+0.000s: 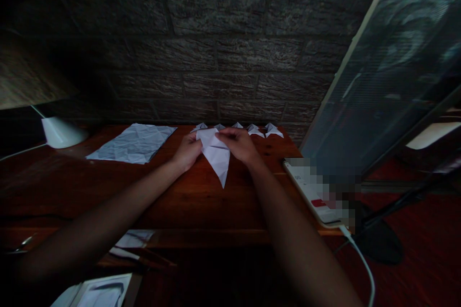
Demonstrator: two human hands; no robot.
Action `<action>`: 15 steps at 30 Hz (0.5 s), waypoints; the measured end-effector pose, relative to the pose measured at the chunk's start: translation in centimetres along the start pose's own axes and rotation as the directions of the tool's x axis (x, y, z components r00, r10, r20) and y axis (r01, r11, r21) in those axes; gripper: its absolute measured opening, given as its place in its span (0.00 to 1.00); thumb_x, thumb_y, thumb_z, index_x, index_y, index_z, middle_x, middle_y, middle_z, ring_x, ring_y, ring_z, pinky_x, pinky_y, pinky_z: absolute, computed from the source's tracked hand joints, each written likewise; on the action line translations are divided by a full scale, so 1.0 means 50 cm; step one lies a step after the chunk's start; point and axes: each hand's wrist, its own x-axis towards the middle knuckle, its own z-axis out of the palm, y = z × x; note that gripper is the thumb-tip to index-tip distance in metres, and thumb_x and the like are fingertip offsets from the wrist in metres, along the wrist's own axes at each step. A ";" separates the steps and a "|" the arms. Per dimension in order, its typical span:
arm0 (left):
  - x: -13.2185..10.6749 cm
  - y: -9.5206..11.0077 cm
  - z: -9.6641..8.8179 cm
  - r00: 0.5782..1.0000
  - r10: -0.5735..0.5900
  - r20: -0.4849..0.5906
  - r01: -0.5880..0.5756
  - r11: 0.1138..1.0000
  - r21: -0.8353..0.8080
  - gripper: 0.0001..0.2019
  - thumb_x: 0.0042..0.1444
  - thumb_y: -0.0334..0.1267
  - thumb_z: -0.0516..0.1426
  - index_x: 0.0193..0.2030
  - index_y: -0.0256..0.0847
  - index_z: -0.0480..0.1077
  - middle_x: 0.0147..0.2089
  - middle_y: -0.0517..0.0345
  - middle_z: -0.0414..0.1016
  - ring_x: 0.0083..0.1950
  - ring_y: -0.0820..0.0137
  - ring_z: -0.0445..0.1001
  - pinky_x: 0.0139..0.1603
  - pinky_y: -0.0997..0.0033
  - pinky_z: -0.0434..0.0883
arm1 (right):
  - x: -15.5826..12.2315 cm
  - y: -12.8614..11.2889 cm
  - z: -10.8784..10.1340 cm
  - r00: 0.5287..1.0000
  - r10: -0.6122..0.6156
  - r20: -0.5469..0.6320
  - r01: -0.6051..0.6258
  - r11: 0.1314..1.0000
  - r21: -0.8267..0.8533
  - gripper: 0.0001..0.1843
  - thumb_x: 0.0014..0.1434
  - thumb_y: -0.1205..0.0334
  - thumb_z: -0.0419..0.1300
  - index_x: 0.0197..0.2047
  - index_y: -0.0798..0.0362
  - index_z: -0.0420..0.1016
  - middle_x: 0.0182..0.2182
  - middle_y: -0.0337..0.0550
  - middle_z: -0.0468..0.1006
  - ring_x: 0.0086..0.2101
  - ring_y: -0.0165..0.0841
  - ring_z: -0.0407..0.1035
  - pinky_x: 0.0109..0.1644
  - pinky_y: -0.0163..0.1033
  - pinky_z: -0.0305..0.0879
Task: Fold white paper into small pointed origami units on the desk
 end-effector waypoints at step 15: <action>-0.001 0.000 0.003 0.999 0.029 -0.044 -0.027 0.998 0.054 0.16 0.40 0.38 0.67 0.39 0.39 0.80 0.40 0.53 0.82 0.36 0.67 0.76 0.40 0.69 0.70 | 0.010 0.017 -0.004 0.999 -0.028 -0.027 0.029 0.999 0.014 0.14 0.44 0.53 0.68 0.32 0.53 0.80 0.30 0.41 0.81 0.29 0.31 0.70 0.36 0.38 0.65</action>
